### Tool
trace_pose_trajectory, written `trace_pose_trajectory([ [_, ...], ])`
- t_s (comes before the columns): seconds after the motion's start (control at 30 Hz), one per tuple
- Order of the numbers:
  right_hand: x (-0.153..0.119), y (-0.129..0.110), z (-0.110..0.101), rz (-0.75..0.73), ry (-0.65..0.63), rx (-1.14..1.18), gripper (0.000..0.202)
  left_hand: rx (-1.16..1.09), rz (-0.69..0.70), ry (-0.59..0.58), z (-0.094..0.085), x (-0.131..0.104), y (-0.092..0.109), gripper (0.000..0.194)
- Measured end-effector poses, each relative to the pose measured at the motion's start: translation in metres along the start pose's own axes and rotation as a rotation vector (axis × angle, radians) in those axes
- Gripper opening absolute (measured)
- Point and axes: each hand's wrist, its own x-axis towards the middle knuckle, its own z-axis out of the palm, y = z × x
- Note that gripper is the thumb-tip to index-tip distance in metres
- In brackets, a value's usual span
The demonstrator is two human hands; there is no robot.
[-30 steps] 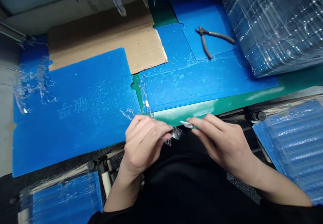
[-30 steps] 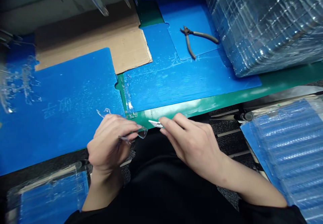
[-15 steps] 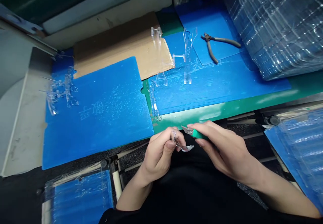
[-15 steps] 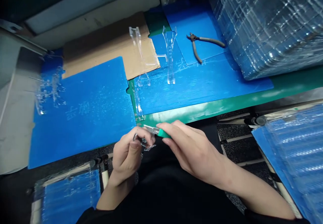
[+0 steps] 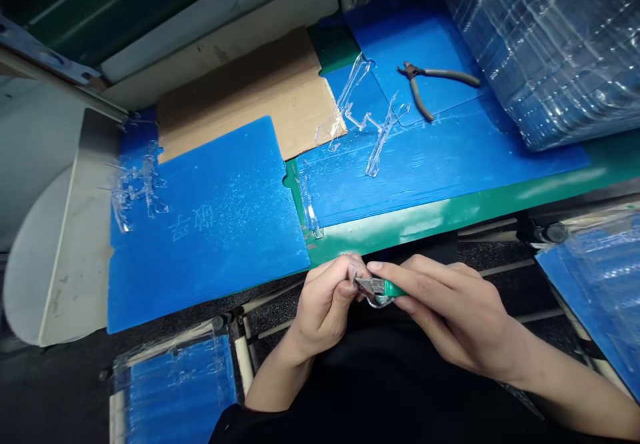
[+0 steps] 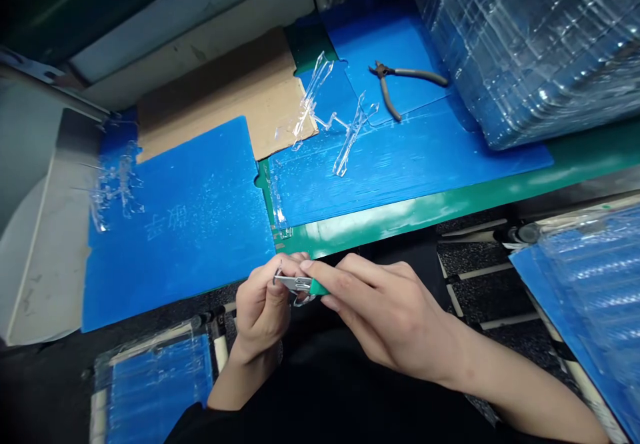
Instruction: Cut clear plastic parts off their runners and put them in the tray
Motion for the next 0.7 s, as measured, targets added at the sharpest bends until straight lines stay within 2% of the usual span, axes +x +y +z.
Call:
trace_pose_trajectory([
  [0.2, -0.002, -0.002, 0.001, 0.051, -0.006, 0.071, 0.047, 0.0, -0.015, -0.009, -0.001, -0.004, -0.002, 0.038],
  [0.7, -0.003, -0.013, 0.011, 0.189, 0.102, 0.172, 0.046, 0.071, -0.029, 0.011, 0.0, -0.001, -0.002, 0.04],
])
